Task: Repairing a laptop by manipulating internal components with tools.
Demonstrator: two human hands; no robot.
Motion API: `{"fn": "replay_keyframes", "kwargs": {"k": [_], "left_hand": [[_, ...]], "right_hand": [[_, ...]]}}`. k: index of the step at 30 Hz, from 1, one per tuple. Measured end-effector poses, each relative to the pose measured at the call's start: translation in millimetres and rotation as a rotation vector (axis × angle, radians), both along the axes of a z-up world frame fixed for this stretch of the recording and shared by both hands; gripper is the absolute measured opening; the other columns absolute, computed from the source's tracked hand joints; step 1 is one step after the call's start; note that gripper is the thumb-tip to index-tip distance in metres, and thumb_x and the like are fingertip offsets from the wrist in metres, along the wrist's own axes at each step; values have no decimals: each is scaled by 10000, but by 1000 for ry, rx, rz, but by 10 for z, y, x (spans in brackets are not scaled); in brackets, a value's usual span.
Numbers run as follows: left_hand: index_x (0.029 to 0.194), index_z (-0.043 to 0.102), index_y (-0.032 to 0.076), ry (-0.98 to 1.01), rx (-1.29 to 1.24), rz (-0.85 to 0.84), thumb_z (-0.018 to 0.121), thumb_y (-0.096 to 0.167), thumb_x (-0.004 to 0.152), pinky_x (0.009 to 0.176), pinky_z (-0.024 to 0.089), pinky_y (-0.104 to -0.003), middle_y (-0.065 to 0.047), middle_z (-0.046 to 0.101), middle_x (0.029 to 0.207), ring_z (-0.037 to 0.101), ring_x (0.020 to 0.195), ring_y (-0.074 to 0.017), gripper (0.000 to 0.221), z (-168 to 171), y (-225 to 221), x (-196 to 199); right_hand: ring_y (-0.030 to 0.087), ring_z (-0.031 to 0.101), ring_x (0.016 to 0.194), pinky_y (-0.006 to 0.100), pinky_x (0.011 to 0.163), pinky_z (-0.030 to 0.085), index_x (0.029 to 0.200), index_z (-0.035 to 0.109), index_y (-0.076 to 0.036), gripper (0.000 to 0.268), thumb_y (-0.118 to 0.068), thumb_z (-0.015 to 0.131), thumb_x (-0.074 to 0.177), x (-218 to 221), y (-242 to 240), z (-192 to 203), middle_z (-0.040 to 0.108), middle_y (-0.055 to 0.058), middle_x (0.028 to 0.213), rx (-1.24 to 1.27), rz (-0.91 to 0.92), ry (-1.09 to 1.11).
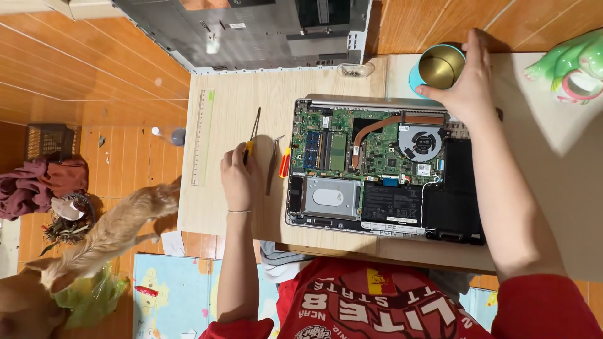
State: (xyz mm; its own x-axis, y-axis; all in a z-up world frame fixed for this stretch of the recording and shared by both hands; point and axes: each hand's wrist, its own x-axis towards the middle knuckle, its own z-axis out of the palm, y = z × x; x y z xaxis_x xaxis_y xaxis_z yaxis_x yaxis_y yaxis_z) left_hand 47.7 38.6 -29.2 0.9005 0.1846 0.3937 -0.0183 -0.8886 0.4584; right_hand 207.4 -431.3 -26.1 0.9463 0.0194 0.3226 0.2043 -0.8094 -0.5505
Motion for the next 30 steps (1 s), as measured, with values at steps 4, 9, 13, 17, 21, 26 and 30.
{"fn": "replay_keyframes", "kwargs": {"k": [4,9,13,17,21,26,30], "left_hand": [[1339,591,-17,30,-293,-9,479,50,1042,767,530,-342,-159,657,963,652,828,-232,324,-10,75,-86],[1155,567,52,317,-1349,-147,399,130,1084,503,275,-199,6,467,701,321,572,-45,199,314,-139,-270],[1148,560,42,413,-1487,-221,420,211,1126,517,271,-214,10,444,717,309,594,-50,220,520,-348,-328],[1129,617,51,321,-1319,-167,480,229,1121,553,344,-224,11,505,751,403,633,-67,225,523,-427,-283],[1109,682,61,-116,-73,85,669,157,1037,784,505,-357,-71,714,975,585,897,-228,121,292,-282,-158],[1058,710,70,-101,107,220,751,142,931,868,509,-421,-103,719,1037,588,971,-300,151,12,-221,-99],[1046,715,58,-159,150,86,783,150,887,891,497,-418,-129,694,1105,594,1007,-312,196,227,-460,-154]], "right_hand": [[401,484,1427,483,1169,419,1612,368,36,1177,-352,1024,715,92,-59,-233,471,261,1555,93,-12,116],[349,548,1443,458,1233,468,1578,408,-40,996,-248,1017,817,-269,-51,-6,531,191,1564,98,22,5],[298,548,1410,424,1241,450,1646,293,-71,1060,-168,994,856,-791,-11,344,537,153,1498,179,123,-67],[251,553,1337,386,1200,450,1706,102,-119,1223,-133,969,843,-1188,-61,437,522,143,1413,316,231,-6],[249,554,1328,382,1198,487,1714,30,-130,1326,-120,959,769,-1422,-134,386,497,168,1434,360,283,49],[259,561,1328,392,1173,479,1711,18,-149,1388,-103,969,700,-1526,-290,274,502,186,1449,359,359,-27],[273,567,1335,402,1181,474,1721,28,-174,1434,-126,1007,674,-1517,-390,123,523,187,1439,329,321,-139]]}}
